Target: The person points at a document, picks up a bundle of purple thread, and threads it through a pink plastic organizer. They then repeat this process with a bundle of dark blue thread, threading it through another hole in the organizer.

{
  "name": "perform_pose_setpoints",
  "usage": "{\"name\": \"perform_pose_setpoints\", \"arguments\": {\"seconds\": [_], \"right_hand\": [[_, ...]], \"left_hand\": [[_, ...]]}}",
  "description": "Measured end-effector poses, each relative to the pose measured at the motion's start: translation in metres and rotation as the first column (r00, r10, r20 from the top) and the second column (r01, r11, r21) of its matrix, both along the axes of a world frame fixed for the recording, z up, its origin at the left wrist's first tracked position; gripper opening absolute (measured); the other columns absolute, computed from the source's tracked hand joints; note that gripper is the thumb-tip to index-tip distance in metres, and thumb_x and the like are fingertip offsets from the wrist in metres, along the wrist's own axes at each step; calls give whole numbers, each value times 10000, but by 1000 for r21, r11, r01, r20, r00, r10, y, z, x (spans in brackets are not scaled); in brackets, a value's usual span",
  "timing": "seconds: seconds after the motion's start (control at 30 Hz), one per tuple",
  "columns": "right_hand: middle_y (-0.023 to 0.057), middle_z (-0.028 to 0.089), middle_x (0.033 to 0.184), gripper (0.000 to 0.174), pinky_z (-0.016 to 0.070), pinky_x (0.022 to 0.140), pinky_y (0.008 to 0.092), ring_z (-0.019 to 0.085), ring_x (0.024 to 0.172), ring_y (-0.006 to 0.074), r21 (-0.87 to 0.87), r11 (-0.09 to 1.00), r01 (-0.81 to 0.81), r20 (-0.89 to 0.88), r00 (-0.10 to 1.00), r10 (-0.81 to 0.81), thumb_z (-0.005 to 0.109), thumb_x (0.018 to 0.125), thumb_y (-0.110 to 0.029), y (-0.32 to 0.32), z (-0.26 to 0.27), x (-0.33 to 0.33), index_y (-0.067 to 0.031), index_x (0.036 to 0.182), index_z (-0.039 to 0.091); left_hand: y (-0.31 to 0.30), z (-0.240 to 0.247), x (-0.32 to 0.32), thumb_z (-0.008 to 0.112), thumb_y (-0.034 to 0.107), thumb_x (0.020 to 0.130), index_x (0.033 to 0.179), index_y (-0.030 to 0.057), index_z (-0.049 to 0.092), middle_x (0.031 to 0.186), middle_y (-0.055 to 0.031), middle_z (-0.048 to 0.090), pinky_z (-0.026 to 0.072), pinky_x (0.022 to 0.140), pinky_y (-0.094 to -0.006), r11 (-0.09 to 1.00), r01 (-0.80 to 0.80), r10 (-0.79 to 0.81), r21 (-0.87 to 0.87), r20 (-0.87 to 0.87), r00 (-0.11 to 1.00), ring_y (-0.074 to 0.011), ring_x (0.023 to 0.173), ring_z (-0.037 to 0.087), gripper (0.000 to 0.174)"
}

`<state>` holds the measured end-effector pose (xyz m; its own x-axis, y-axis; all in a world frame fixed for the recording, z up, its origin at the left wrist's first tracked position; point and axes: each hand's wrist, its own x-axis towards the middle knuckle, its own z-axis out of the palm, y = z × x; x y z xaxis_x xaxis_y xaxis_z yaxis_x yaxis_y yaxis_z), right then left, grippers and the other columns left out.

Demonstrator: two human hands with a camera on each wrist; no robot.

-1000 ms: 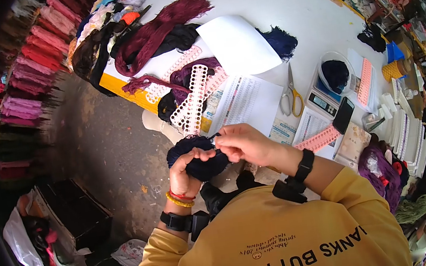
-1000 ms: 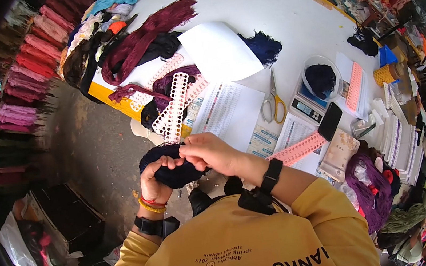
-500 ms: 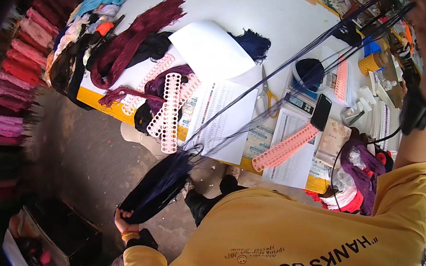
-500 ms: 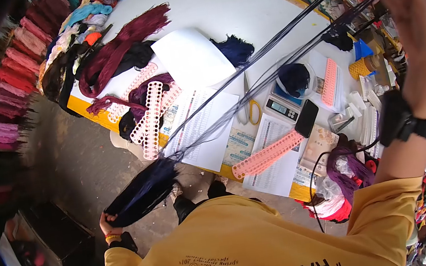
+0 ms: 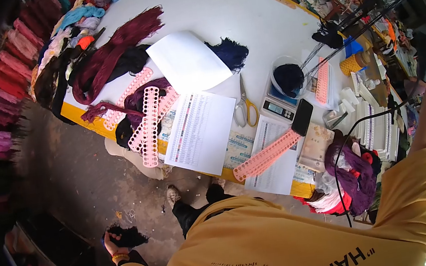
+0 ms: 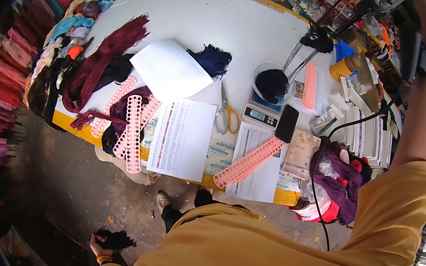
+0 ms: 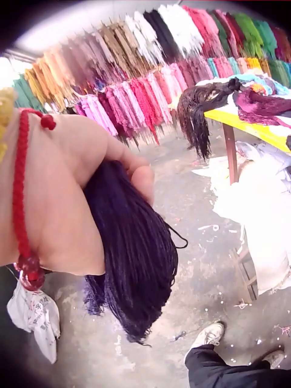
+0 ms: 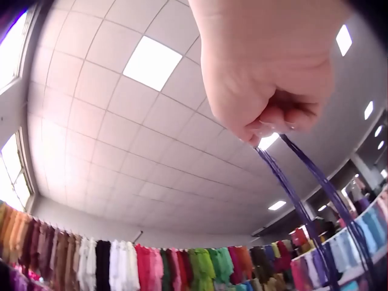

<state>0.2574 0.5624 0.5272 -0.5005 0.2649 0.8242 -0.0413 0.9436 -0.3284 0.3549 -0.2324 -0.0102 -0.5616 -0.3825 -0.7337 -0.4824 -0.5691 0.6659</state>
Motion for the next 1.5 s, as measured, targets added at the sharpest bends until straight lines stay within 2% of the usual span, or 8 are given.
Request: {"name": "perform_pose_setpoints", "arguments": {"seconds": [0.1,0.17,0.2,0.27,0.33,0.57,0.87,1.5], "right_hand": [[-52,496,691,395,302,573,201,399,624,34,-53,948,314,241,925,-294,578,817,-419,90,-19,-12,-140,1094,620],[-46,561,694,349,391,602,222,471,636,52,38,948,315,238,919,-315,608,806,-397,89,-67,-19,-75,928,668],[91,637,798,415,446,692,290,571,757,129,134,957,256,360,887,-288,585,793,-429,121,-92,-22,-53,961,639],[139,645,816,311,473,715,353,626,793,278,282,896,342,425,793,-436,559,804,-350,103,-168,-24,-69,902,647],[142,634,851,239,491,708,397,612,791,325,419,877,235,671,571,-474,548,797,-297,112,-255,-23,-79,832,640],[110,576,953,219,460,751,415,571,885,318,73,969,236,885,432,-172,576,789,-285,49,-472,30,-98,891,629],[55,537,1053,289,482,743,387,582,884,268,267,963,47,835,487,-255,638,741,-269,14,-483,67,-100,970,589],[97,502,1163,454,445,801,392,540,987,281,107,981,162,727,660,-188,630,707,-193,-3,-478,84,-101,1130,492]], "left_hand": [[3,-1,5,505,239,852,693,142,450,570,18,425,416,629,-303,999,32,-32,11,-3,999,-127,505,409,194],[8,-1,8,506,232,854,674,145,449,556,25,429,417,602,-293,999,46,-46,5,-5,999,-123,488,411,208],[11,-1,9,505,230,855,677,145,452,554,25,431,417,602,-290,997,71,-71,7,3,997,-122,487,413,204],[20,1,12,502,228,857,684,145,459,549,25,433,417,602,-284,993,118,-118,13,18,993,-121,484,415,197],[45,18,10,511,229,851,693,142,464,547,19,436,416,615,-293,993,102,-105,63,53,993,-131,487,417,186],[81,17,3,536,247,838,712,146,475,539,13,445,410,591,-306,983,143,-156,111,122,980,-141,470,420,172],[128,26,-18,535,242,839,702,134,477,537,3,450,410,609,-309,959,252,-266,127,109,958,-146,465,422,184],[128,26,-21,533,237,843,686,125,483,531,-4,442,404,616,-312,955,271,-284,120,110,953,-151,470,423,199]]}}
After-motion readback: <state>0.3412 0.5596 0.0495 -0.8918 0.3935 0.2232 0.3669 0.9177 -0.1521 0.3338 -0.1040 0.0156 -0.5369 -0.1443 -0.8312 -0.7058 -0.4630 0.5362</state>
